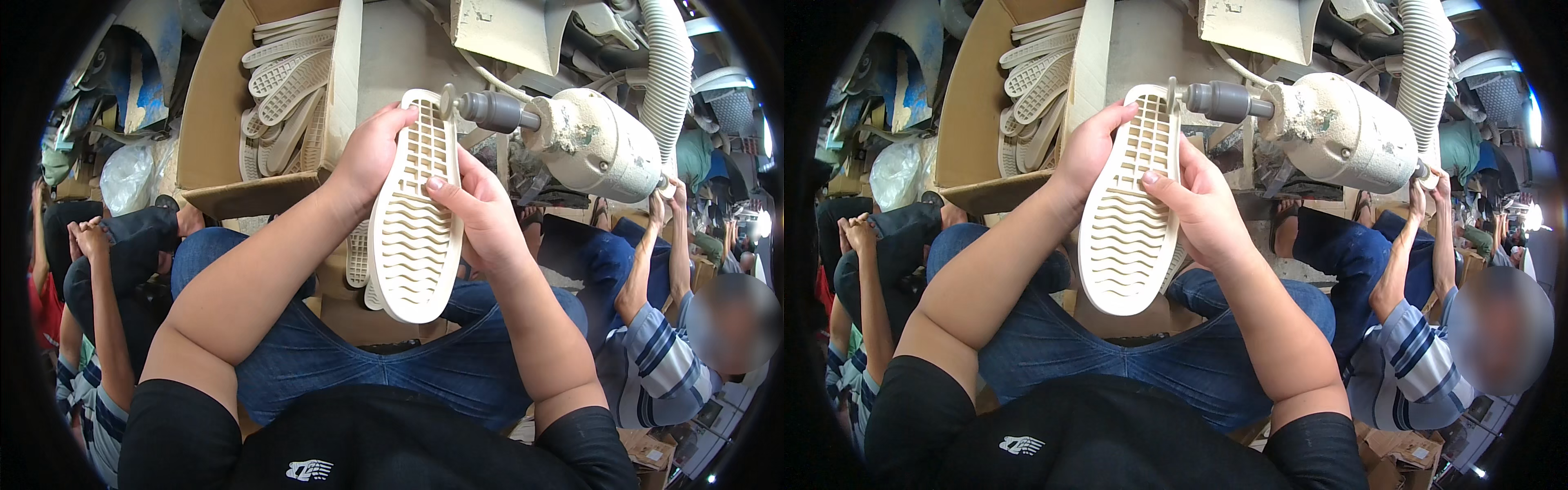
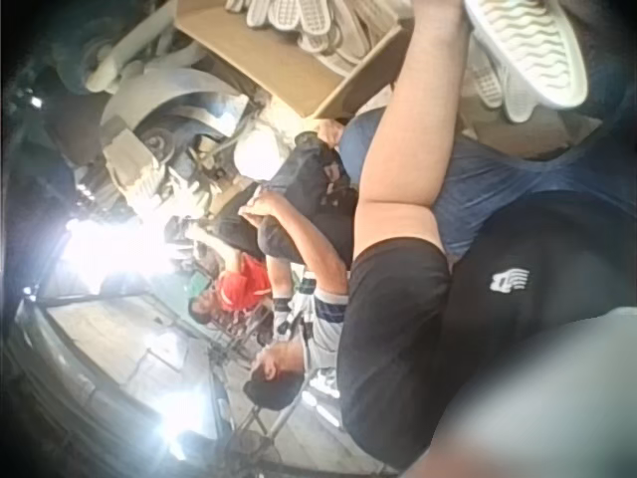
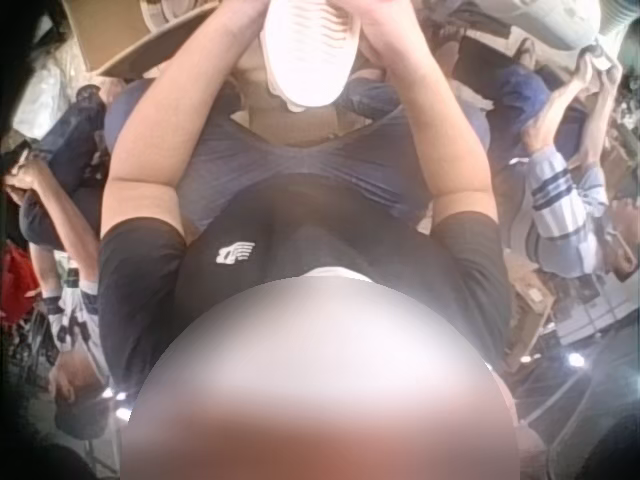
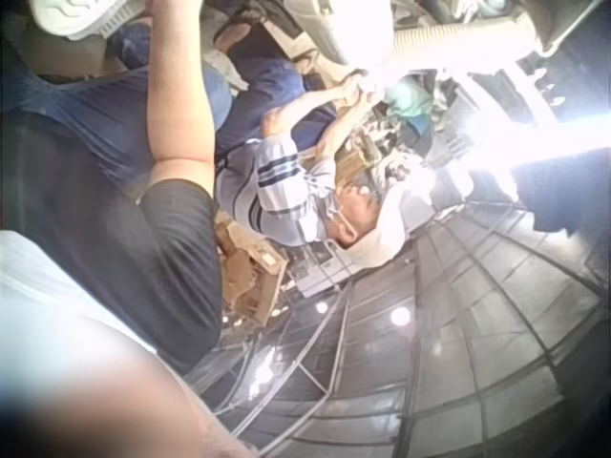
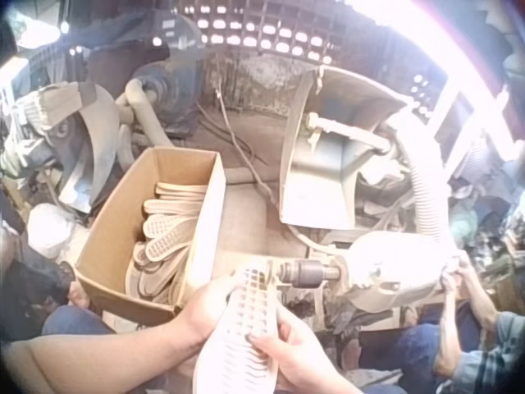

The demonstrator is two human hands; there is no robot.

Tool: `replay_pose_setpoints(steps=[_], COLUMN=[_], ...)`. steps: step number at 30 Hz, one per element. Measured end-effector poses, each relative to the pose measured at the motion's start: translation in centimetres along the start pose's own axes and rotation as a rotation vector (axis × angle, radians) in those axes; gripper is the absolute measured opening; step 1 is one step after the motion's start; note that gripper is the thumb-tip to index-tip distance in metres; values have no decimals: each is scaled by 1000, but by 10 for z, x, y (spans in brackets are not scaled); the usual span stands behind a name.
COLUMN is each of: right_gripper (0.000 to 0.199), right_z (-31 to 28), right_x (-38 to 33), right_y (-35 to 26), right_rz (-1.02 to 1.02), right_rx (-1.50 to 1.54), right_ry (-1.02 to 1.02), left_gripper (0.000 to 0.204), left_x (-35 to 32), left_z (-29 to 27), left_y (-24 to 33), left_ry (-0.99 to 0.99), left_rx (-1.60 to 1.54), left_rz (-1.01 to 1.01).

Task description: The person sits on the floor and repeatedly presses white shoe soles against a rotating grinding wheel to smooth the edges. They handle the soles one at a time, rotating them to grind different sides, and place finished soles into a nearby cardboard box.

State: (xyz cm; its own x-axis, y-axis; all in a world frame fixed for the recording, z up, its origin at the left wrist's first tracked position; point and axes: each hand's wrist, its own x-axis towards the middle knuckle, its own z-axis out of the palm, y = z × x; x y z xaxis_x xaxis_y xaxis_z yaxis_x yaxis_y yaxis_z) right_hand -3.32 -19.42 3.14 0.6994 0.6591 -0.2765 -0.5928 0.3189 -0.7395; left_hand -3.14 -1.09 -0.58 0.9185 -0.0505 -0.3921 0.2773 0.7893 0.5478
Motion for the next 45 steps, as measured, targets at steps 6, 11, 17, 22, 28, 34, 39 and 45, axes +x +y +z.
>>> replay_pose_setpoints(steps=[6,11,17,22,28,34,39,45], right_gripper=[61,60,52,35,36,33,34,52], right_z=[0,2,3,4,0,-1,0,7], right_x=[0,3,13,31,39,19,8,-5], right_y=[0,2,4,13,33,46,39,-6], right_rz=[-1,-29,-62,-90,123,232,226,311], right_rx=[-34,-45,-10,-20,-242,-79,-64,-957], right_ry=[-7,5,40,150,363,290,262,1], left_gripper=[34,33,29,30,48,46,45,49], left_x=[-6,-5,10,40,53,21,8,4], left_z=[4,8,0,-18,-54,-59,-48,-37], left_y=[2,8,14,22,27,4,4,6], left_ry=[-3,18,-40,-21,210,295,258,214], left_rx=[79,97,63,38,129,140,139,136], left_rz=[111,117,134,61,-36,-99,-119,-253])
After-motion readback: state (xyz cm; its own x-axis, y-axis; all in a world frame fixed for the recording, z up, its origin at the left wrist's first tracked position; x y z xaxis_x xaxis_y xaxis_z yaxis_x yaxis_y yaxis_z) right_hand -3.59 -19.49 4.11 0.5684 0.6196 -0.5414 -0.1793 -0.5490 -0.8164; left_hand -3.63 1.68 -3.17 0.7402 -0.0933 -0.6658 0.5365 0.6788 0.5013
